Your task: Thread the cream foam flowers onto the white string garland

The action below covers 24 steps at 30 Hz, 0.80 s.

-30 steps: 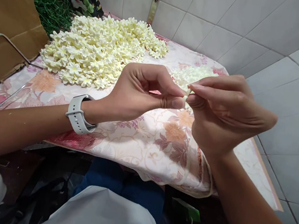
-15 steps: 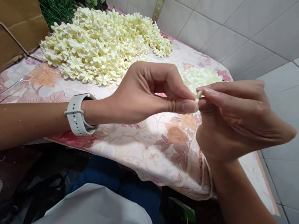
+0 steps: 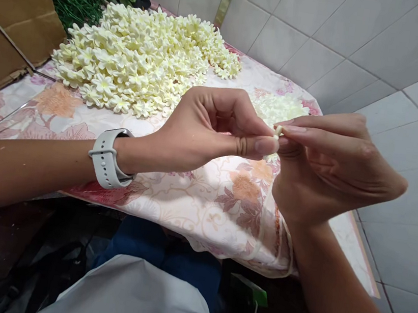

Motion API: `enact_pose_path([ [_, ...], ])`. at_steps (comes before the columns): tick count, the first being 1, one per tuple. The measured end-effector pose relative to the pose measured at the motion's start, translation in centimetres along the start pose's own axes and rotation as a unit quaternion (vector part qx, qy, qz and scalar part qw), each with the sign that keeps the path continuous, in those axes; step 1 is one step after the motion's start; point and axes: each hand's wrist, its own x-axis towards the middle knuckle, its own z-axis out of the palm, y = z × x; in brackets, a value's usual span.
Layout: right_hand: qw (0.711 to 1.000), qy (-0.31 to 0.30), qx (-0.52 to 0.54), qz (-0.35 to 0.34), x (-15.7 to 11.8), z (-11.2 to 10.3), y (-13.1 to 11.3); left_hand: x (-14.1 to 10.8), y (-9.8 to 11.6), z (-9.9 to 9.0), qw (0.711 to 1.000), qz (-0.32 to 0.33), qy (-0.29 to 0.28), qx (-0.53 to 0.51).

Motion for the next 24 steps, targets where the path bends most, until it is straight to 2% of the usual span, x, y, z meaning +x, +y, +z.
enact_pose_path([
  [6,0.999,-0.028,-0.004,0.024,-0.2,-0.1,0.3,0.1,-0.2,-0.4,1.0,-0.013,-0.013,-0.025],
  [14,0.997,-0.037,-0.062,-0.002,-0.2,0.1,0.2,0.3,-1.1,-0.8,0.984,-0.124,-0.035,-0.12],
  [19,0.997,-0.045,-0.061,0.007,-0.2,0.1,0.1,0.6,-0.8,-0.9,0.986,-0.119,-0.029,-0.116],
  [24,0.997,-0.069,-0.016,0.019,-0.6,0.1,0.8,0.8,-1.0,-1.1,0.99,-0.076,-0.011,-0.116],
])
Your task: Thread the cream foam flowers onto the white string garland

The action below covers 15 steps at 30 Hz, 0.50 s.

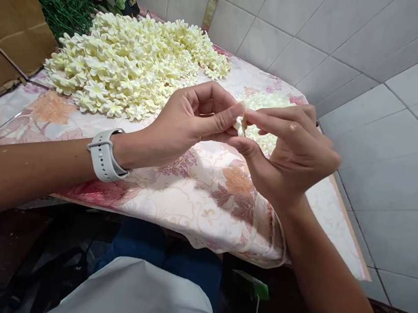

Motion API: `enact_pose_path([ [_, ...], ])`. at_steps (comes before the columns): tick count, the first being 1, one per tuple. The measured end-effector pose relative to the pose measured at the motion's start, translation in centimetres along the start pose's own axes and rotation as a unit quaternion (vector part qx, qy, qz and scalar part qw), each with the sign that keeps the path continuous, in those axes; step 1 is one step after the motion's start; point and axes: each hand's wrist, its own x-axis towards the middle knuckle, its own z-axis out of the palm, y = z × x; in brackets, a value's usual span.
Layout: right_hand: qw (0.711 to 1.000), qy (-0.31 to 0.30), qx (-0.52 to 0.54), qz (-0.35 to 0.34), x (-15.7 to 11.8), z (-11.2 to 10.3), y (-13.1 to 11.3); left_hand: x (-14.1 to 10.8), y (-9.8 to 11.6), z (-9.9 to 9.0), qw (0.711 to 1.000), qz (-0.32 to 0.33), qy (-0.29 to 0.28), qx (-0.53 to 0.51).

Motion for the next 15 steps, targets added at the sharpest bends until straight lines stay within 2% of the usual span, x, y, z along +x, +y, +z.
enact_pose_path([
  [3,0.995,-0.003,0.073,0.06,-0.11,0.23,0.17,0.16,-0.36,-0.19,0.999,0.03,-0.006,0.033],
  [7,0.974,0.018,0.192,0.12,0.26,0.54,-0.17,0.22,-0.43,-0.06,0.995,0.064,-0.006,0.081],
  [11,0.967,0.001,0.225,0.116,0.47,0.47,-0.11,0.02,0.03,0.4,0.99,0.066,0.011,0.121],
  [15,0.968,-0.024,0.224,0.109,0.0,0.17,0.73,-0.22,0.12,0.31,0.993,0.058,0.002,0.103],
])
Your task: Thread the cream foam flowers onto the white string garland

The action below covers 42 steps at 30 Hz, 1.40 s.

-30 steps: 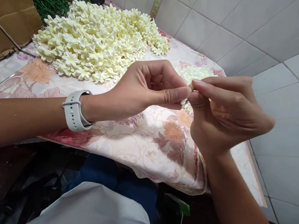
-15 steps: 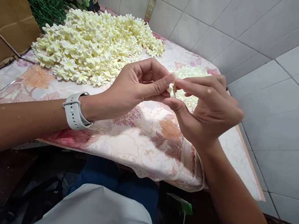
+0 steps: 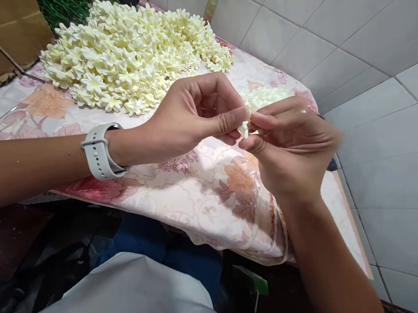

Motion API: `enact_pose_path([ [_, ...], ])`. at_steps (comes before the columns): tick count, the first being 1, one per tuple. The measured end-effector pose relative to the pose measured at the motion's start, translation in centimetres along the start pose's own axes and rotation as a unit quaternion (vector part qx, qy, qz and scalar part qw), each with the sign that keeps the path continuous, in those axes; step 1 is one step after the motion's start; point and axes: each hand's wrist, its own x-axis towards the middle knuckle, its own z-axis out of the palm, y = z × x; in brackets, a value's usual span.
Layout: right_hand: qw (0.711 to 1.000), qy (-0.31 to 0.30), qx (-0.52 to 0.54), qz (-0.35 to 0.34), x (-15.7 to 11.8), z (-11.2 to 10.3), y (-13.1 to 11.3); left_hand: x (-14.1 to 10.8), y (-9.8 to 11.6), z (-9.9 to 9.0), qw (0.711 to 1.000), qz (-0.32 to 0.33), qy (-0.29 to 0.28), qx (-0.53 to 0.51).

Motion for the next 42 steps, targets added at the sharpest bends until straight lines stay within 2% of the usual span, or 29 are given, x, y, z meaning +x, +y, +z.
enact_pose_path([
  [4,0.999,-0.001,-0.02,0.031,-0.4,-0.4,0.5,-0.1,-0.3,-0.2,1.0,-0.019,-0.007,0.001],
  [8,0.999,0.015,-0.034,0.035,-0.4,-0.1,0.3,0.0,-0.2,0.0,0.998,-0.064,0.015,-0.009],
  [13,0.995,0.005,-0.072,0.069,-0.2,-0.1,0.1,0.1,0.1,0.0,0.997,-0.073,0.034,-0.017],
  [17,0.995,-0.011,-0.093,0.017,-0.1,-0.2,-0.1,0.1,-0.1,0.0,0.998,-0.054,0.033,-0.016],
  [21,0.991,0.01,-0.128,-0.031,-0.1,0.3,-0.3,0.0,-0.2,0.2,0.997,-0.041,0.07,0.019],
  [28,0.985,0.036,-0.167,-0.017,-0.4,0.2,0.9,0.3,-1.2,-0.4,0.997,-0.06,0.057,0.0],
  [34,0.985,-0.026,-0.172,0.002,-0.6,-0.2,1.7,0.4,-2.5,-1.6,0.997,-0.046,0.042,0.039],
  [38,0.988,-0.008,-0.155,0.011,-0.9,0.4,1.9,0.7,-2.4,-1.4,0.996,-0.063,0.063,0.006],
  [42,0.978,-0.017,-0.206,-0.01,-0.9,0.2,2.2,1.1,-2.0,-1.3,0.996,-0.069,0.063,0.007],
])
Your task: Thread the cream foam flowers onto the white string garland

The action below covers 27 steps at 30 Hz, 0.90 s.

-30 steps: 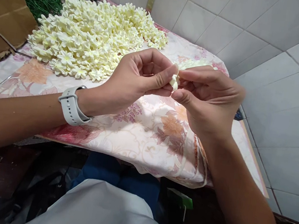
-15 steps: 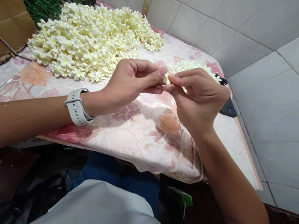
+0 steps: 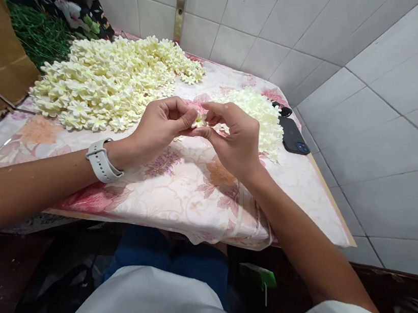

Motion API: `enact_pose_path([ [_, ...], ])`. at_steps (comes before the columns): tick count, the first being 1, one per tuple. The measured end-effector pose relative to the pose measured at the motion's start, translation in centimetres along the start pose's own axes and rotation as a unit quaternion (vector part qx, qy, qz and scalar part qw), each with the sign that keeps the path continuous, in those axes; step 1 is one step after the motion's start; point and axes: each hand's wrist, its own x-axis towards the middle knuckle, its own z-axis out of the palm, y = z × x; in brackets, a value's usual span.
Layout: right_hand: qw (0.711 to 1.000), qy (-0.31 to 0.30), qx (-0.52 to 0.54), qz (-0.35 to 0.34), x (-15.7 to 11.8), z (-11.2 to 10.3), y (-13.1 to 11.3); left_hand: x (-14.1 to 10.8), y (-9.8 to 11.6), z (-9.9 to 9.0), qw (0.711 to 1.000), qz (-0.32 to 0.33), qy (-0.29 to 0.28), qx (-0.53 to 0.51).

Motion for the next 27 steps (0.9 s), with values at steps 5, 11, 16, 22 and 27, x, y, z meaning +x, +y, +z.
enact_pose_path([
  [5,0.998,-0.041,-0.025,-0.03,-0.1,-0.4,0.6,-0.1,-0.1,-0.7,0.996,0.017,-0.038,0.073],
  [11,0.998,-0.031,-0.001,-0.049,-0.4,0.0,0.2,-0.3,-0.2,-0.7,0.994,0.024,-0.032,0.098],
  [16,0.998,-0.033,-0.034,-0.042,0.2,-0.9,0.4,0.0,-0.1,-0.2,0.999,0.008,-0.039,0.015],
  [22,0.99,-0.057,-0.07,-0.109,0.6,-1.4,0.5,0.1,0.1,-0.2,0.997,0.016,-0.057,0.041],
  [27,0.989,-0.043,-0.059,-0.13,0.3,-0.5,0.0,-0.3,-0.4,0.0,0.996,0.049,-0.057,0.053],
])
